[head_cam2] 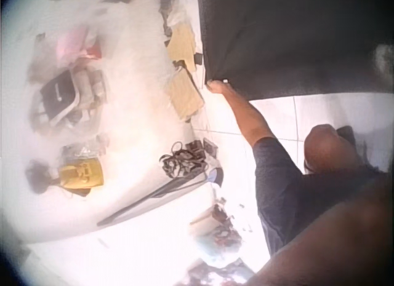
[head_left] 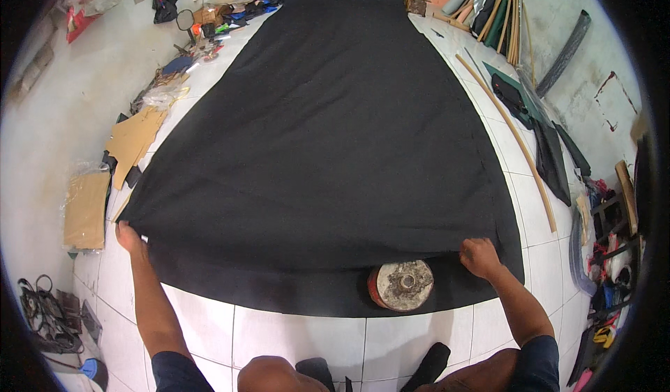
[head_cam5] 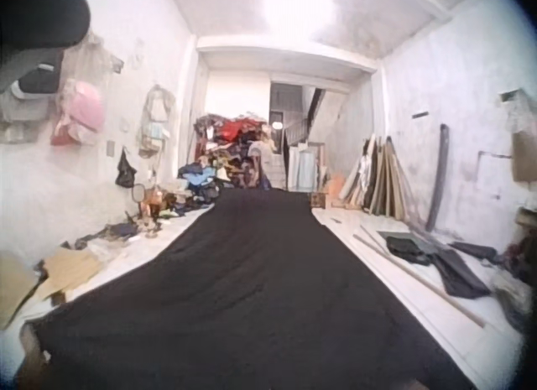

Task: The person measures a large black fabric on the floor using a wooden stick, then cuts it with scissors. The cut piece is folded and placed on the floor.

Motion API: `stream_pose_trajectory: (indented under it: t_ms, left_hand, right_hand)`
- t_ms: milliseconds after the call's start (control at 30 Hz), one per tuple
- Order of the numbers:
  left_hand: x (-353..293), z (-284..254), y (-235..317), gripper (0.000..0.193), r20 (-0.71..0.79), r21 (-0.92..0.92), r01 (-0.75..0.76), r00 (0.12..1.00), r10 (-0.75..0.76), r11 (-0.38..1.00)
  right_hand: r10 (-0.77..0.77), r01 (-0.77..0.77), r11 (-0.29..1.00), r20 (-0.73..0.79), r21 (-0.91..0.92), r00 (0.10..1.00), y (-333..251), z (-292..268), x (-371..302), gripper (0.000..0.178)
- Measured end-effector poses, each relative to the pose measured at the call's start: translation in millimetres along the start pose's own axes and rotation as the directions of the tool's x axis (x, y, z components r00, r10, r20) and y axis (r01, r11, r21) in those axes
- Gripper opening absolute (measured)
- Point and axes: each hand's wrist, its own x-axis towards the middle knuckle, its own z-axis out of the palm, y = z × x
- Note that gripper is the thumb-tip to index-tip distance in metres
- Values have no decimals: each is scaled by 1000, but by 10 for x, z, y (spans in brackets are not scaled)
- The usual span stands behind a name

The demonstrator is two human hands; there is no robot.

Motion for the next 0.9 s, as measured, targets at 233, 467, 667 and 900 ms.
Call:
stream_pose_trajectory:
  t_ms: [233,467,667,900]
  left_hand:
    - [-1023,-362,-523,31,-42,195,394,918,-394,898]
    - [-2529,-280,-673,64,334,254,779,486,-808,573]
    - [-2023,686,-549,25,203,139,593,767,-609,793]
    - [-173,1441,1058,4,330,-273,194,939,-97,942]
  right_hand:
    - [419,-316,865,-214,390,883,369,73,-474,26]
    - [256,-252,967,-127,43,958,214,-546,-535,67]
    - [508,-530,848,-276,-10,816,1235,-333,-190,33]
    - [449,-331,888,-759,319,472,1367,-2107,828,24]
